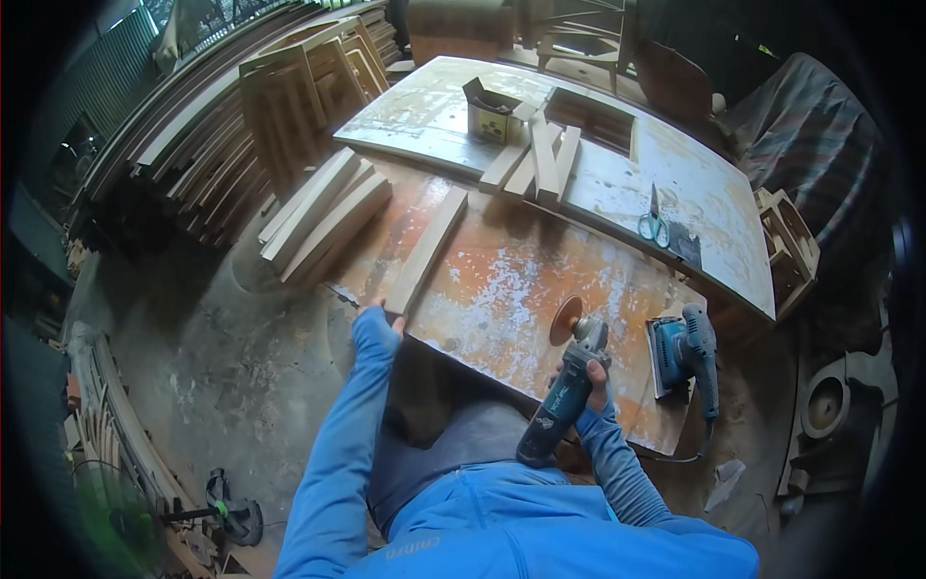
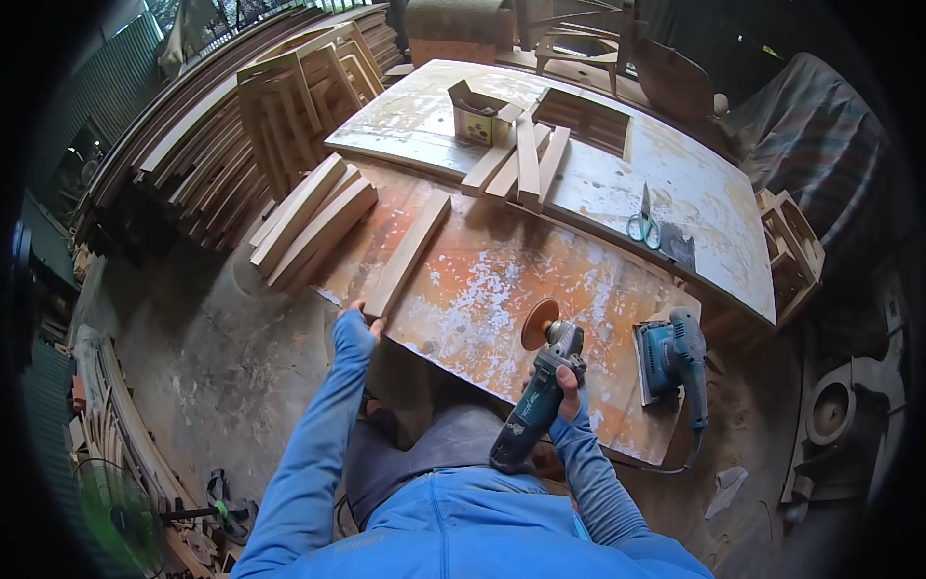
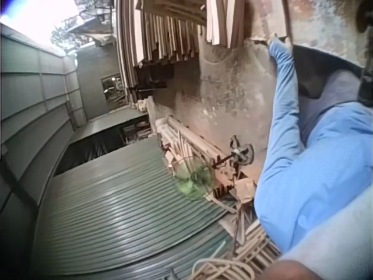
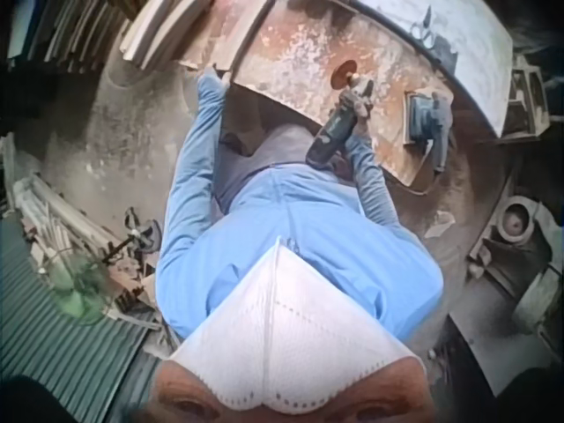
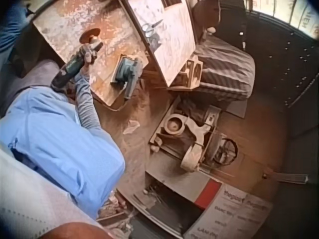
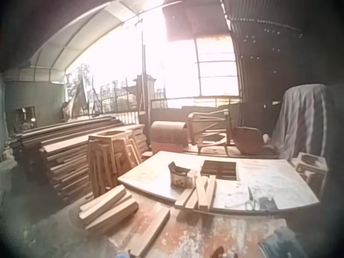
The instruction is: Sanding wooden blocks using a power sander.
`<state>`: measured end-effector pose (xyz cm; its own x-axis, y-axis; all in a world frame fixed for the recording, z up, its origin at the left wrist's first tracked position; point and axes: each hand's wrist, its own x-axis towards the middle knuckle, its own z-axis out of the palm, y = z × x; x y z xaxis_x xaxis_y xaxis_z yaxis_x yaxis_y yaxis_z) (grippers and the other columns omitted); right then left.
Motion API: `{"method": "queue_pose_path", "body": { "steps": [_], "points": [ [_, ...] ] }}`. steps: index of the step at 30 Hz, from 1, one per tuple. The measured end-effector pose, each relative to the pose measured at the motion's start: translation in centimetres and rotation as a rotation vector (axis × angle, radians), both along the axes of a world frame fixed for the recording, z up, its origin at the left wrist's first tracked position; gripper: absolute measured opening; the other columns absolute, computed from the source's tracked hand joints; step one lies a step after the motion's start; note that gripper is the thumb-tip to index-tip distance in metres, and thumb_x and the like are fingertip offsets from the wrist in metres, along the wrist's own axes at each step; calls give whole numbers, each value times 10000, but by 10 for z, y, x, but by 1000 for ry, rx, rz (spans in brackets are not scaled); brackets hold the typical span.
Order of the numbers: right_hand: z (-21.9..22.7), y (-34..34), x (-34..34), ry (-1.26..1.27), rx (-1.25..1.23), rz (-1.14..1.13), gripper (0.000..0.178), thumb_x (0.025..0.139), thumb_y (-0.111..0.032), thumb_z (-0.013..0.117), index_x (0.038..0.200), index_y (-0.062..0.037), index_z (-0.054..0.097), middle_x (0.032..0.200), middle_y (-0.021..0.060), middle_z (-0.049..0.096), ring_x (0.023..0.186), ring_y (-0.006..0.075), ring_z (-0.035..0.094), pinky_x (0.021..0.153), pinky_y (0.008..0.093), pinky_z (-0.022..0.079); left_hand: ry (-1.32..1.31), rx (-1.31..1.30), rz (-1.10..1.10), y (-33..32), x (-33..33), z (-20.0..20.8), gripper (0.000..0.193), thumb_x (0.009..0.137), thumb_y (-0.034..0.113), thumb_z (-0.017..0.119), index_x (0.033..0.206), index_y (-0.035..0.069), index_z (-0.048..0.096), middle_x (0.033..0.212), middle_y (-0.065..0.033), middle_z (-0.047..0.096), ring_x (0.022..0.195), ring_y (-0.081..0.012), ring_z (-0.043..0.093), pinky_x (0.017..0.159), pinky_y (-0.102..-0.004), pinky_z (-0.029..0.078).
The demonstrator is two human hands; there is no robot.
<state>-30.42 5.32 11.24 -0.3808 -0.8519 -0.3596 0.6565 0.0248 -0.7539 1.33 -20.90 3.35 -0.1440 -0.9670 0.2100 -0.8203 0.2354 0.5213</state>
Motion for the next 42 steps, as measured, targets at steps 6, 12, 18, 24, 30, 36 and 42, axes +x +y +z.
{"method": "queue_pose_path", "body": {
  "steps": [6, 12, 18, 24, 30, 36, 42],
  "points": [
    [-1, -4, 0, -2, 14, 32, 662, 786, -565, 710, 1145, -28, 566, 971, 134, 644, 866, 283, 674, 792, 408, 577, 427, 90, 3, 123, 10, -23, 491, 776, 196, 815, 1144, -31, 584, 1006, -176, 670, 872, -261, 657, 827, -349, 523],
    [-11, -17, -2, -13, 43, 51, 670, 806, -585, 679, 1146, -20, 565, 968, 153, 641, 816, 304, 678, 726, 434, 594, 1327, 901, 115, 200, 24, -35, 370, 896, 202, 657, 1191, 0, 564, 988, -90, 654, 768, -162, 617, 738, -311, 529],
    [-2, -19, 14, 58, -42, 75, 677, 813, -609, 671, 1134, -22, 569, 970, 157, 634, 797, 309, 668, 695, 431, 589, 1024, 365, 28, 186, 5, -19, 492, 830, 107, 754, 1272, 43, 548, 1072, -80, 633, 943, -175, 604, 854, -305, 500],
    [0, -20, 20, 53, 16, 84, 622, 805, -556, 719, 1113, -31, 587, 938, 130, 655, 791, 263, 675, 671, 393, 600, 1011, 346, -17, 196, -3, -29, 473, 761, -93, 768, 1158, 92, 587, 1057, -54, 640, 990, -154, 600, 879, -294, 500],
    [16, -26, 36, 64, 36, 138, 642, 793, -547, 724, 1081, 9, 583, 898, 148, 651, 765, 259, 674, 667, 381, 599, 877, 359, -75, 204, 5, -45, 538, 762, -45, 802, 1227, 100, 573, 1046, -55, 646, 974, -156, 593, 900, -302, 475],
    [23, -29, 44, 122, 37, 179, 682, 786, -587, 706, 1084, 15, 588, 890, 163, 655, 753, 268, 669, 679, 381, 597, 814, 398, -52, 205, 7, -34, 574, 781, -42, 789, 1285, 119, 566, 1099, -93, 657, 1013, -191, 609, 930, -319, 478],
    [15, -29, 37, 90, 18, 174, 679, 790, -587, 704, 1099, 7, 591, 941, 145, 650, 801, 270, 669, 669, 384, 590, 792, 320, -91, 203, 6, -35, 569, 795, -35, 782, 1298, 127, 572, 1100, -98, 650, 999, -190, 606, 907, -313, 482]
  ]
}}
